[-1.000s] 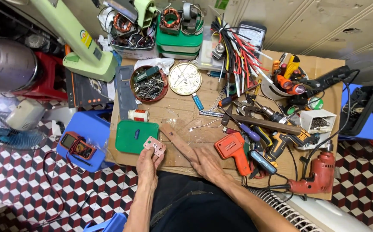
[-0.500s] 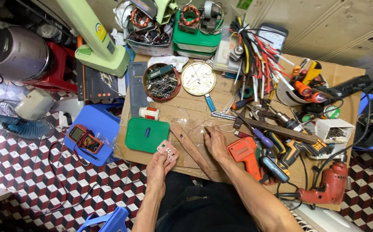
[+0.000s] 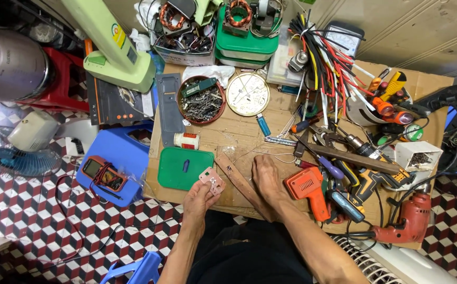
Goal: The recorder is repairing or assembling a small circuit board using a soldering gun and other electronics tools on a cluttered workbench.
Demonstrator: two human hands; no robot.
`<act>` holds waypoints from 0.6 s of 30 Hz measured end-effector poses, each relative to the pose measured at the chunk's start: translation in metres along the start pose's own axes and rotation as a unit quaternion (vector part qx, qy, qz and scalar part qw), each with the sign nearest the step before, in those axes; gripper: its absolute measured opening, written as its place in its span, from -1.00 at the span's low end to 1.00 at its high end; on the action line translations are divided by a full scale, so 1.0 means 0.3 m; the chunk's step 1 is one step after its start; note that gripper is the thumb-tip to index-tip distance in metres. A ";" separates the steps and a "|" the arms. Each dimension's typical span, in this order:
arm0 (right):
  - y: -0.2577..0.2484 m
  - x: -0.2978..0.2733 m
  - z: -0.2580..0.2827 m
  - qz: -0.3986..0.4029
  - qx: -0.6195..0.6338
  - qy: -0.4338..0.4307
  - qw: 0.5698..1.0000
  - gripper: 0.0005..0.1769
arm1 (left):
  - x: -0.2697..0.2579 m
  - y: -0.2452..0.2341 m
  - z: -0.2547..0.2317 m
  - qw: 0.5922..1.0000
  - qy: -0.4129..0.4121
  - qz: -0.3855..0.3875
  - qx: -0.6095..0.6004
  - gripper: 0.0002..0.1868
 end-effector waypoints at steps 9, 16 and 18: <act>0.023 0.022 -0.044 -0.006 -0.017 -0.019 1.000 -0.77 | 0.069 0.010 -0.082 0.997 -0.017 0.052 0.054 -0.69; -0.334 0.154 0.212 -0.034 0.335 0.186 0.923 -0.79 | 0.138 0.007 -0.136 0.994 -0.040 0.068 0.079 -0.65; -0.340 0.281 0.204 -0.083 0.412 0.125 0.899 -0.77 | 0.156 0.001 -0.139 0.991 -0.053 0.075 0.093 -0.64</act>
Point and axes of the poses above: each hand's wrist, its own x-axis towards the middle knuckle, its own y-axis out of the palm, z = x × y, the point moved 3 cm from there along x, towards the middle knuckle, and after that the axes turned 10 degrees about z, right-handed, at the moved point
